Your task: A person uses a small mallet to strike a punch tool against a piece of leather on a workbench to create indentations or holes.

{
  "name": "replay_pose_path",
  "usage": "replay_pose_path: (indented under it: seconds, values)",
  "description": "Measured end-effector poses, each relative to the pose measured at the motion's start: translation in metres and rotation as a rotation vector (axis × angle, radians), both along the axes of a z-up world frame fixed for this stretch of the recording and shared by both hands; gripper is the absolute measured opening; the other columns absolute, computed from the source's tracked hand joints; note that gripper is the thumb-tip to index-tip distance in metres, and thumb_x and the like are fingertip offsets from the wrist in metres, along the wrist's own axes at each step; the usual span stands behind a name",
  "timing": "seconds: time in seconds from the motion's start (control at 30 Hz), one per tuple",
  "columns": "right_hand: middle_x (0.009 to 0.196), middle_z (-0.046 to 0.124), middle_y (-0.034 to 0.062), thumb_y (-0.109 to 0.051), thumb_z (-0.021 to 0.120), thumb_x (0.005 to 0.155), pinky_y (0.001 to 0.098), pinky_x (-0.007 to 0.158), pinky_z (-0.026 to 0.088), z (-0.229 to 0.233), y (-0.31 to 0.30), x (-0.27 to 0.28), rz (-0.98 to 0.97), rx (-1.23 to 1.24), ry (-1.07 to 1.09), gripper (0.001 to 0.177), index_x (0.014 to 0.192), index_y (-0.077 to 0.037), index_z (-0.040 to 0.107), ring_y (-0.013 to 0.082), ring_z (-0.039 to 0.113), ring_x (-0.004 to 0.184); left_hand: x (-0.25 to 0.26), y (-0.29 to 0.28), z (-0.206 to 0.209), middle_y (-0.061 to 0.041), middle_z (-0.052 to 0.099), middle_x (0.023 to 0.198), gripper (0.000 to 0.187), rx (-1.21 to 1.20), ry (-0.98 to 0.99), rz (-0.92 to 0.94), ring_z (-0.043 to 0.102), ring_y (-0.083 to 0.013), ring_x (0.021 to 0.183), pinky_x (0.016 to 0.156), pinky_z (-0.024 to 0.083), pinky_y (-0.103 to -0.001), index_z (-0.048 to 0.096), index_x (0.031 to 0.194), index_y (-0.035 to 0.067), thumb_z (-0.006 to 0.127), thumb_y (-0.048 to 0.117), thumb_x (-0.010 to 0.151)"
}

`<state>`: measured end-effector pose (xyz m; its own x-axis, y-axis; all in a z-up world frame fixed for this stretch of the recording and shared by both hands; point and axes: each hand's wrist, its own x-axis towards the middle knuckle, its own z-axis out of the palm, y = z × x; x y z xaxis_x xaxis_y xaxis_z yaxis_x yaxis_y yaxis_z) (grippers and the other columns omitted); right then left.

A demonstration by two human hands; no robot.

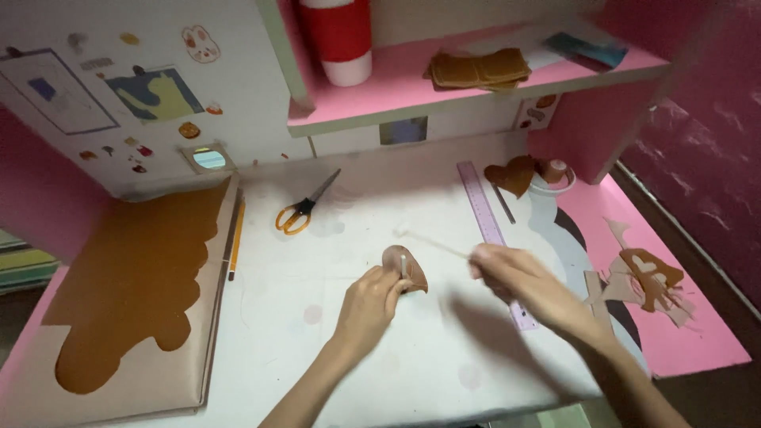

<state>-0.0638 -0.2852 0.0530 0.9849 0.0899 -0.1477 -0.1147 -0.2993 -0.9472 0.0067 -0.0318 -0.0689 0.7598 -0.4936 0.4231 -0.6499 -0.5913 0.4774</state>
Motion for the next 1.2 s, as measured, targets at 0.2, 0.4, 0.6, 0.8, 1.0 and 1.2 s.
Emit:
replay_pose_path:
  seconds: [0.2, 0.4, 0.6, 0.8, 1.0, 1.2]
  values:
    - [0.059, 0.037, 0.0049, -0.02, 0.021, 0.11, 0.0304, 0.053, 0.024, 0.038, 0.023, -0.057, -0.31, -0.076, -0.985, 0.046, 0.07, -0.007, 0.039, 0.0141, 0.031, 0.051, -0.006, 0.0, 0.008, -0.004, 0.065, 0.084, 0.02, -0.046, 0.022, -0.001, 0.055, -0.0257, 0.076, 0.064, 0.044, -0.039, 0.068, 0.091, 0.012, 0.05, 0.013, 0.101]
    - [0.071, 0.074, 0.0133, -0.051, 0.039, 0.103, 0.0476, 0.071, 0.049, -0.024, 0.012, -0.042, -0.08, -0.797, -0.03, 0.027, 0.101, -0.027, 0.052, 0.0383, 0.072, 0.071, -0.015, 0.0, 0.016, -0.007, 0.065, 0.087, 0.011, -0.02, 0.068, -0.008, 0.063, -0.0291, 0.08, 0.066, 0.052, -0.045, 0.065, 0.092, 0.01, 0.055, 0.004, 0.091]
    - [0.078, 0.043, 0.0109, -0.008, 0.036, 0.112, 0.0489, 0.061, 0.021, -0.087, -0.039, -0.037, -0.552, -1.067, -1.099, 0.026, 0.103, 0.001, 0.058, 0.0275, 0.029, 0.056, -0.011, 0.002, 0.004, -0.003, 0.064, 0.081, 0.015, -0.069, -0.051, -0.013, 0.059, -0.023, 0.077, 0.062, 0.047, -0.039, 0.072, 0.099, 0.008, 0.06, 0.018, 0.101]
    - [0.061, 0.063, 0.0013, -0.054, 0.04, 0.097, 0.0477, 0.058, 0.043, -0.085, -0.031, -0.041, -0.199, -1.191, -0.148, 0.022, 0.109, -0.037, 0.045, 0.0315, 0.066, 0.061, -0.012, 0.002, -0.005, -0.003, 0.067, 0.086, 0.018, -0.06, -0.065, -0.014, 0.061, -0.025, 0.078, 0.066, 0.048, -0.04, 0.073, 0.093, 0.008, 0.06, 0.017, 0.101]
    - [0.056, 0.057, 0.004, -0.039, 0.049, 0.093, 0.0464, 0.04, 0.039, -0.121, -0.029, -0.023, -0.297, -1.405, -0.862, 0.043, 0.133, -0.025, 0.056, 0.0278, 0.059, 0.046, -0.009, 0.003, 0.001, -0.006, 0.065, 0.085, 0.021, -0.057, -0.043, -0.012, 0.06, -0.0263, 0.079, 0.064, 0.047, -0.042, 0.067, 0.096, 0.008, 0.056, 0.024, 0.104]
    - [0.072, 0.07, 0.0186, -0.048, 0.049, 0.098, 0.057, 0.056, 0.05, -0.074, -0.05, -0.017, -0.427, -1.273, -0.635, 0.055, 0.142, -0.017, 0.057, 0.0412, 0.068, 0.06, -0.003, 0.003, -0.009, -0.008, 0.066, 0.087, 0.02, 0.044, -0.162, -0.022, 0.062, -0.0306, 0.079, 0.068, 0.048, -0.045, 0.077, 0.102, 0.015, 0.058, 0.014, 0.098]
